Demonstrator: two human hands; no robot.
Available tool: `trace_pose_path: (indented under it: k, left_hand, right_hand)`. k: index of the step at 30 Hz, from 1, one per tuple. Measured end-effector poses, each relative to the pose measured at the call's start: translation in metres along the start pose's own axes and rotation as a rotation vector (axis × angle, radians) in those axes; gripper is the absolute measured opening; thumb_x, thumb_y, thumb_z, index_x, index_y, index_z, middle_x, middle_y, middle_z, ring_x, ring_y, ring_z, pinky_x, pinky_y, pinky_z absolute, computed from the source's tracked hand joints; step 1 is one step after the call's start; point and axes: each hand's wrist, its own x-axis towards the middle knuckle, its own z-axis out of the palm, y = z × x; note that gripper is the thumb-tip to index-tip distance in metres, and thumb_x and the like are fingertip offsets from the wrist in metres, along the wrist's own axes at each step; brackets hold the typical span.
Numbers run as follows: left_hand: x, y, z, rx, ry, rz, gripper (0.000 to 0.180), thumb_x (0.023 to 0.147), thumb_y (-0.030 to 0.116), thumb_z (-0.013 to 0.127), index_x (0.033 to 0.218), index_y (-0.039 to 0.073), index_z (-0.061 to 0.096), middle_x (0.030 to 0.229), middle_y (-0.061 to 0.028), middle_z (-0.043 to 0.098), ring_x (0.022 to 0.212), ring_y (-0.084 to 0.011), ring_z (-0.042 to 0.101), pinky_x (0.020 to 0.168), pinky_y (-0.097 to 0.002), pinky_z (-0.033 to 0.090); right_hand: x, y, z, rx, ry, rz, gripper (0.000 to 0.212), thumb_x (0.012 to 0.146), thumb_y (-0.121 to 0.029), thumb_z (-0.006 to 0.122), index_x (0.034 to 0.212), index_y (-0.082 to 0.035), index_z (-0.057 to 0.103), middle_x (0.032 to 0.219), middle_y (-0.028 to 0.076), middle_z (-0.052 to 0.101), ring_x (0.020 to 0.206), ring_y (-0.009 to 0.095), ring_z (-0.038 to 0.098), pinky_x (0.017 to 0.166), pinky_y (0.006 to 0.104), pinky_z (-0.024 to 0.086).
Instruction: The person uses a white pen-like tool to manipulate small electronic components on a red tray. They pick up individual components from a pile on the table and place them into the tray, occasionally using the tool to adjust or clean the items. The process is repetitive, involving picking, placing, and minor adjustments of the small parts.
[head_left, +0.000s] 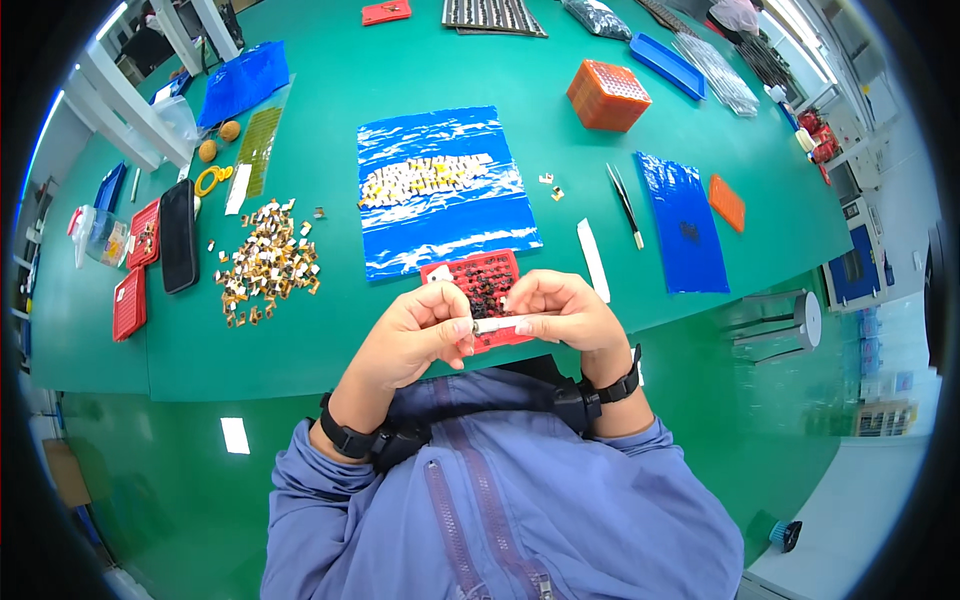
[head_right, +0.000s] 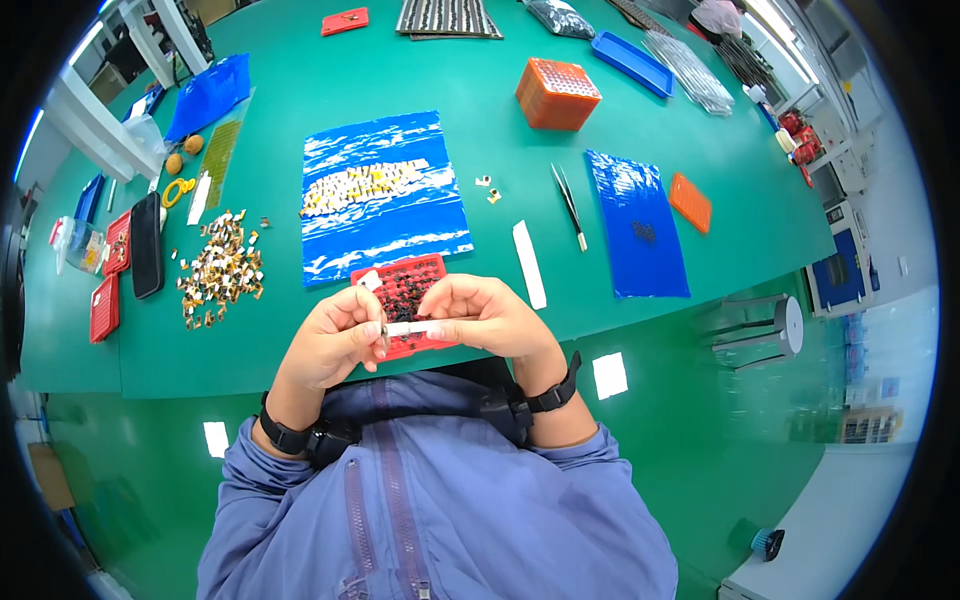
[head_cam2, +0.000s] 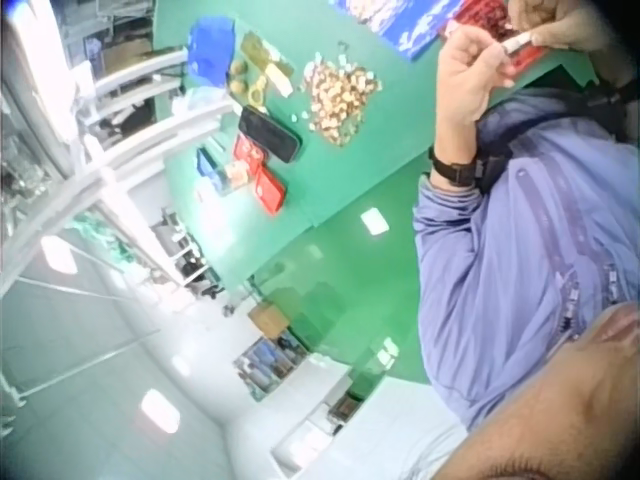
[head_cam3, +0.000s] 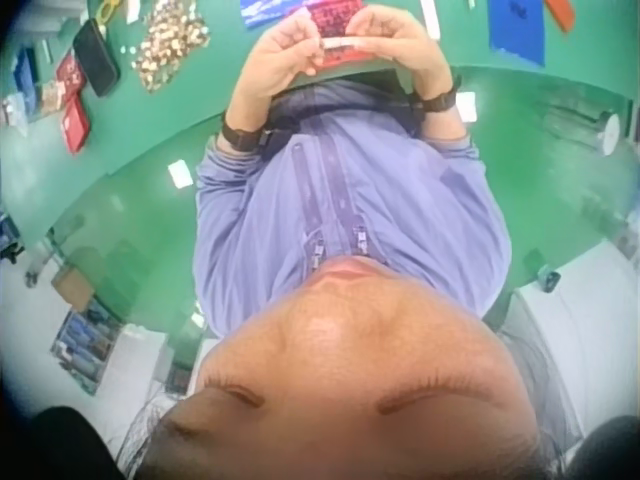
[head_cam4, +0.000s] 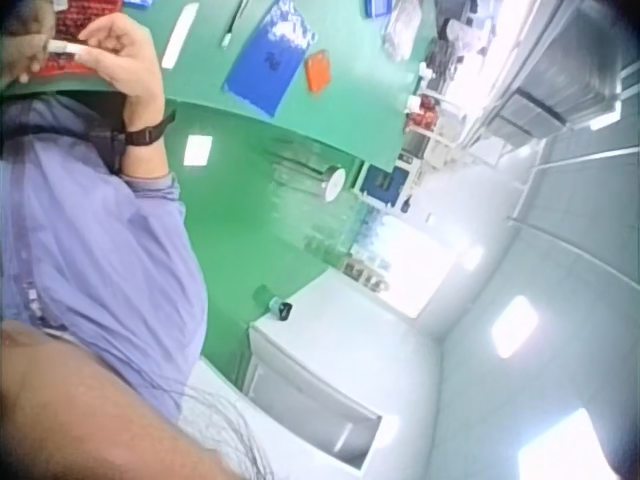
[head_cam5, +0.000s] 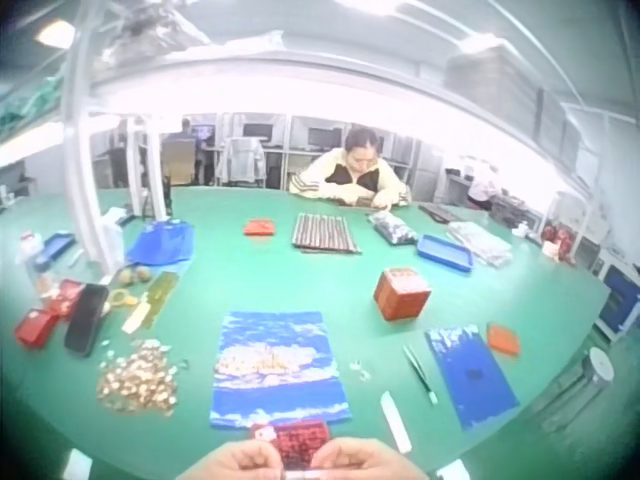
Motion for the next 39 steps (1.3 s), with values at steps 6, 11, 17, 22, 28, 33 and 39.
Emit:
trace_pose_path:
  k: [6,11,17,22,28,33,39]
  left_hand:
    - [0.0,0.001,0.002,0.026,0.022,0.006,0.009,0.087,0.008,0.057,0.089,0.002,0.052,0.074,-0.0046,0.058,0.066,-0.0097,0.058,0.053,-0.0196,0.05]
    - [-0.001,0.0,0.002,0.044,0.036,0.015,0.009,0.087,0.009,0.057,0.089,0.002,0.052,0.074,-0.0045,0.058,0.066,-0.0097,0.059,0.053,-0.0194,0.05]
    - [0.001,-0.002,0.003,0.037,0.052,0.01,0.01,0.087,0.008,0.056,0.088,0.002,0.048,0.074,-0.0063,0.057,0.065,-0.0111,0.059,0.049,-0.0183,0.049]
    - [0.002,-0.003,0.002,0.06,0.054,0.014,0.011,0.087,0.009,0.056,0.087,0.002,0.047,0.073,-0.0066,0.056,0.064,-0.0115,0.058,0.047,-0.018,0.046]
    - [0.004,-0.002,0.003,-0.032,0.108,0.127,0.006,0.089,0.006,0.053,0.087,0.001,0.049,0.073,-0.0067,0.058,0.063,-0.0107,0.059,0.052,-0.019,0.05]
    - [0.005,-0.004,0.001,-0.045,0.166,0.261,0.003,0.087,0.0,0.052,0.088,0.0,0.05,0.075,-0.0095,0.06,0.068,-0.0142,0.062,0.059,-0.0226,0.053]
    - [0.006,-0.013,0.011,0.724,0.289,0.566,0.012,0.078,-0.01,0.06,0.084,-0.002,0.054,0.081,-0.0139,0.062,0.074,-0.0191,0.064,0.064,-0.0262,0.053]
  right_hand:
    - [-0.003,0.004,-0.008,-0.045,-0.008,0.017,0.01,0.087,-0.008,0.057,0.094,-0.001,0.059,0.068,-0.002,0.056,0.05,0.0,0.043,0.042,0.0164,0.03]
    - [-0.005,-0.012,-0.003,-0.023,0.014,0.153,0.01,0.087,-0.006,0.057,0.094,-0.001,0.059,0.069,-0.002,0.056,0.057,0.001,0.046,0.048,0.0167,0.034]
    - [-0.005,-0.004,-0.006,-0.069,0.012,0.072,0.009,0.086,-0.006,0.057,0.094,-0.001,0.06,0.071,-0.001,0.058,0.059,0.002,0.048,0.052,0.0176,0.039]
    - [-0.007,0.001,-0.005,-0.095,0.047,0.032,0.011,0.082,-0.005,0.063,0.092,-0.001,0.06,0.066,-0.003,0.053,0.057,0.002,0.045,0.05,0.0182,0.035]
    - [-0.005,0.001,-0.009,-0.249,0.152,-0.008,0.012,0.08,-0.006,0.066,0.089,-0.001,0.061,0.066,-0.004,0.052,0.056,0.001,0.042,0.049,0.0186,0.031]
    - [-0.001,0.005,-0.005,-0.161,0.329,-0.031,0.01,0.081,-0.005,0.064,0.089,0.0,0.06,0.066,-0.005,0.052,0.055,0.0,0.04,0.048,0.0177,0.03]
    - [-0.002,0.005,-0.004,-0.22,0.396,-0.07,0.009,0.083,-0.004,0.062,0.09,0.001,0.06,0.065,-0.004,0.05,0.054,0.0,0.037,0.048,0.0176,0.029]
